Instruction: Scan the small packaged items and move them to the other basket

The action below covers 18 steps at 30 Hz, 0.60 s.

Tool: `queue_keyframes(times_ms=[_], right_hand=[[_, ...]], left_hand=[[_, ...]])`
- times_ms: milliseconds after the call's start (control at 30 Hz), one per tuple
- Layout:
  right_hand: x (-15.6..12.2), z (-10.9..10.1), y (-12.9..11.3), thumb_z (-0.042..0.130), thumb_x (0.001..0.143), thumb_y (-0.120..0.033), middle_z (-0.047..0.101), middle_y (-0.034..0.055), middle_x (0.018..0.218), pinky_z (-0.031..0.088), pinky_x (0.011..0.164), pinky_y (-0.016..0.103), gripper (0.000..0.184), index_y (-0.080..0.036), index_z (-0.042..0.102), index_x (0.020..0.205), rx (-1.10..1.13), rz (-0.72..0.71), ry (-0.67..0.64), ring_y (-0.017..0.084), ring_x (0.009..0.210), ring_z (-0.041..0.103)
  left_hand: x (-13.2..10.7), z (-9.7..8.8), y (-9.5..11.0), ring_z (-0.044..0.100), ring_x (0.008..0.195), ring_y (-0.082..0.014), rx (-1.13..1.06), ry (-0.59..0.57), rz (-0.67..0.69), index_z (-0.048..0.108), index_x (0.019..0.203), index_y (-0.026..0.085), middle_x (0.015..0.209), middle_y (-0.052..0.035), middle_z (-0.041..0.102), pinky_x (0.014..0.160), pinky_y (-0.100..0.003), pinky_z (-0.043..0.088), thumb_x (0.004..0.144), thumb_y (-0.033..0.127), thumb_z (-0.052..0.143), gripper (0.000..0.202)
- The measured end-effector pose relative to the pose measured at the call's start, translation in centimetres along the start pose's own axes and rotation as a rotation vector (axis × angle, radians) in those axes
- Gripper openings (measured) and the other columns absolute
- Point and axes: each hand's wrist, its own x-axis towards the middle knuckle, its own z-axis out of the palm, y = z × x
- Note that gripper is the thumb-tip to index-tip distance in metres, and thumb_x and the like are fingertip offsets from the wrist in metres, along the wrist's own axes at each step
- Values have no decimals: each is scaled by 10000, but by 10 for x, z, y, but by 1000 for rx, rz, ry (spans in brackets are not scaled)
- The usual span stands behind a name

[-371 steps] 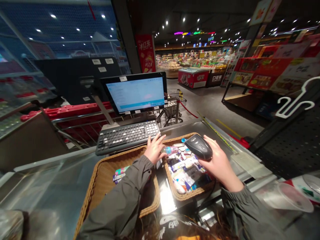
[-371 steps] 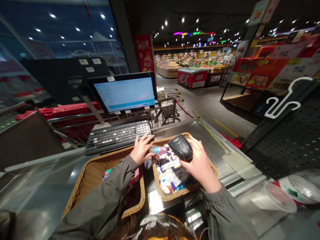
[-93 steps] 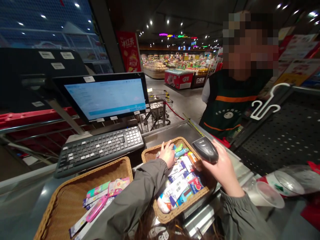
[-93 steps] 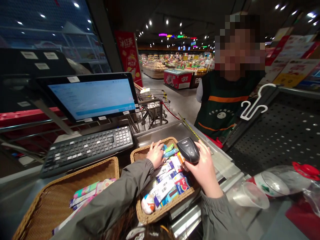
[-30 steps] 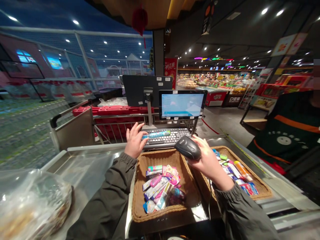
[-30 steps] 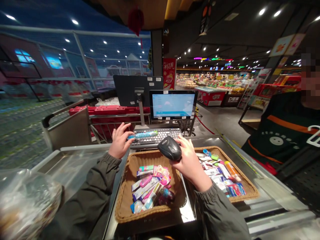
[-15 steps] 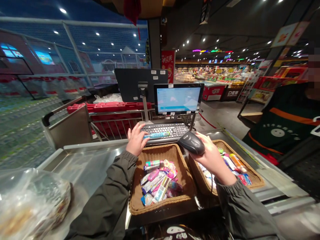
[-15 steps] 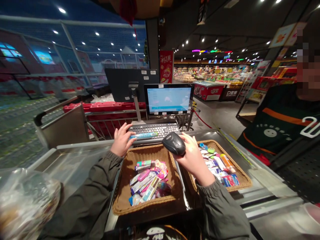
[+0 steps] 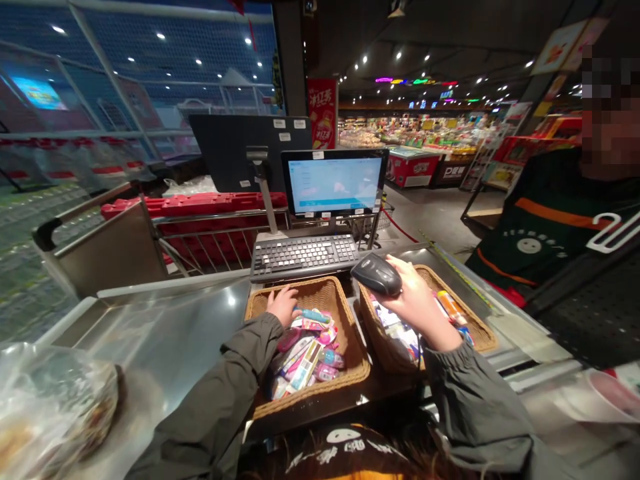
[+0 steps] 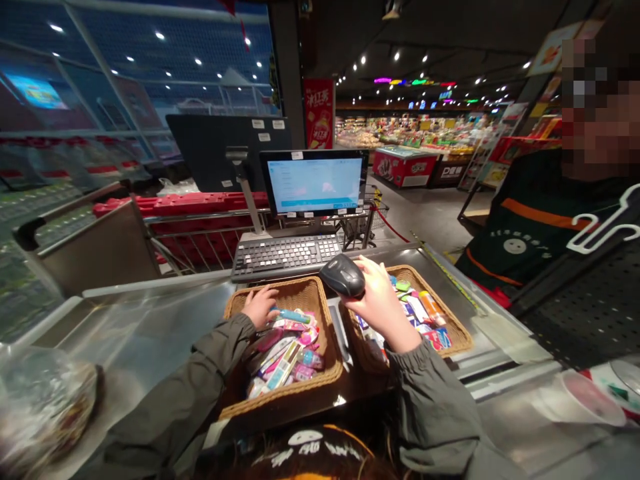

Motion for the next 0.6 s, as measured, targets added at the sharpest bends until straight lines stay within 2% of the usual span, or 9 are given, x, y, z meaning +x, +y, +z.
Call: queue_keyframes(times_ms=[67,200,300,367,467,533,600], right_hand=[[-1,2,4,681,740,-365,657,149,1231,339,1088,651,380,-205,675,1085,0,-5,-35,382,1282,522],[-5,2,14,685,737,-314,665,138,1219,367,1087,606,377,-210,672,1099,35,4,-66,355,1284,521],[-10,-4,28,683,742,-323,666,137,1215,400,1078,561,393,-198,663,1114,36,36,-34,338,1265,539],[-14,-11,43,675,745,-346,660,156,1223,416,1070,549,422,-172,655,1129,7,64,-4,344,1264,541],[-21,-26,72,674,737,-389,652,180,1240,378,1093,582,476,-149,645,1148,-55,118,59,366,1279,530],[-25,-37,92,682,720,-428,645,196,1251,385,1081,599,531,-136,637,1161,-91,190,144,381,1258,546],[-29,-50,109,679,724,-449,642,187,1262,392,1084,581,557,-145,625,1187,-120,233,247,370,1258,549]], left_hand=[[2,14,-2,340,1435,-351,22,-81,-16,720,869,223,1411,-124,560,1095,-698,224,833,274,607,129],[0,34,-11,394,1402,-366,56,-170,-28,731,850,233,1368,-134,597,1068,-704,257,807,286,613,137],[-3,38,-14,388,1401,-387,95,-202,-31,736,814,219,1356,-151,603,1086,-704,215,755,277,649,119],[-1,34,-9,370,1413,-382,108,-180,-14,737,827,219,1387,-153,578,1112,-683,189,754,284,656,127],[15,17,13,392,1406,-339,64,-54,110,728,909,246,1407,-118,569,1136,-646,202,824,351,617,175],[33,4,38,415,1390,-332,23,29,235,713,968,250,1399,-106,577,1128,-649,237,850,389,607,211],[54,-8,70,385,1410,-334,15,111,327,690,1042,236,1450,-112,527,1132,-643,249,860,383,615,246]])
